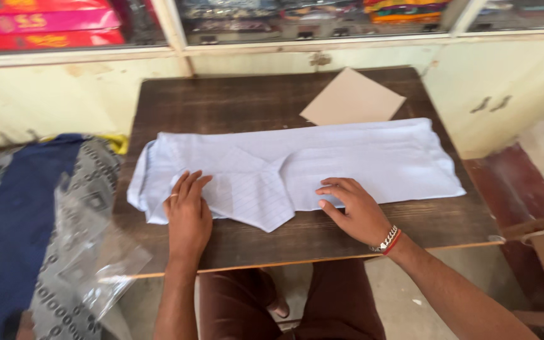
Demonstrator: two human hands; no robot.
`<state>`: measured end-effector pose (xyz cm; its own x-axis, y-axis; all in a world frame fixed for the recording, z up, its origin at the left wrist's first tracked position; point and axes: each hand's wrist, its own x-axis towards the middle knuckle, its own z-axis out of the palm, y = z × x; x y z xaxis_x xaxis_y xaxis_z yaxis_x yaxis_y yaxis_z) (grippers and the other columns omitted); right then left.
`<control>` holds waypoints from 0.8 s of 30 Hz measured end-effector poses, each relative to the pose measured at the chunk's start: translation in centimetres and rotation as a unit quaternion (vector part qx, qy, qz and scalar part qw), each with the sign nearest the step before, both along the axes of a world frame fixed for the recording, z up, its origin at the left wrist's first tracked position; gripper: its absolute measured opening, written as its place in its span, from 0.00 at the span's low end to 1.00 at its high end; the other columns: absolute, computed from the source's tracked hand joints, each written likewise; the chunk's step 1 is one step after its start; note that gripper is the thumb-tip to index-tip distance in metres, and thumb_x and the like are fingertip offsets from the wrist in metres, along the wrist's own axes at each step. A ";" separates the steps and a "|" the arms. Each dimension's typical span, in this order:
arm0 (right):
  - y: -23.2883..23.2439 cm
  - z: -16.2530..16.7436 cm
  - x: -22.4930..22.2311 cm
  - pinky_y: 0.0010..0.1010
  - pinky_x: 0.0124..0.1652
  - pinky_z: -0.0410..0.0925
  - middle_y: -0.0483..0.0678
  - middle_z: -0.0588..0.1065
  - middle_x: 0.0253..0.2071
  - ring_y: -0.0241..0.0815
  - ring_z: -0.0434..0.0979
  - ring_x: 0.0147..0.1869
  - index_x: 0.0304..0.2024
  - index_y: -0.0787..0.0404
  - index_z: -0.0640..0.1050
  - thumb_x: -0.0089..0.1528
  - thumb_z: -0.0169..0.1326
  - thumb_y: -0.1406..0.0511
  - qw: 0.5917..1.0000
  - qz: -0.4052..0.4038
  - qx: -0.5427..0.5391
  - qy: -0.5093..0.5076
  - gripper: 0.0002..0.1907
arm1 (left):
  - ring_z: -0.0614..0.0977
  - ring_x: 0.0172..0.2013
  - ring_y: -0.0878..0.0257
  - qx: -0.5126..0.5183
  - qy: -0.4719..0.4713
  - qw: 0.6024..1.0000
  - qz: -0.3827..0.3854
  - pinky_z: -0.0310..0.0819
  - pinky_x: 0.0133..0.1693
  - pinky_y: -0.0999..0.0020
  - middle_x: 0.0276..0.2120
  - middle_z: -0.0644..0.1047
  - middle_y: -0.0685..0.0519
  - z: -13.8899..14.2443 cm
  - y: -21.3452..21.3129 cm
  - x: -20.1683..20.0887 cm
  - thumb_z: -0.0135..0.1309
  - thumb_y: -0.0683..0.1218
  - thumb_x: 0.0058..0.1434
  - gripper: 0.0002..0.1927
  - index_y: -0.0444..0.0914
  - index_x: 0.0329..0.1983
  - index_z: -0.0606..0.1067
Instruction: The person folds a light blue checkered shirt on a wooden table, aligning the sleeves and collar, then folds it into a compact rectangle. The person then folds a pair of grey trousers on the same table, aligning the legs and folding them into a neat stack.
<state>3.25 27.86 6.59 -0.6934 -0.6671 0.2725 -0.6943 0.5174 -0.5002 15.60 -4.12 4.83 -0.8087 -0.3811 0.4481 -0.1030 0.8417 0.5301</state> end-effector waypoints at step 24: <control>-9.3 -1.0 0.2 0.32 0.32 0.72 0.44 0.81 0.26 0.39 0.82 0.29 0.35 0.59 0.82 0.59 0.58 0.43 0.961 -0.091 0.222 -0.140 0.26 | 0.80 0.52 0.47 0.165 0.066 0.984 -0.017 0.75 0.49 0.58 0.53 0.80 0.45 -1.2 -6.3 -1.2 0.45 0.31 0.59 0.20 0.38 0.51 0.78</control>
<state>3.46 18.58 5.60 -0.8138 -0.5355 -0.2258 -0.4428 0.8230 -0.3558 14.40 -10.43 3.61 -0.7664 -0.4972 0.4067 0.0112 0.6227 0.7824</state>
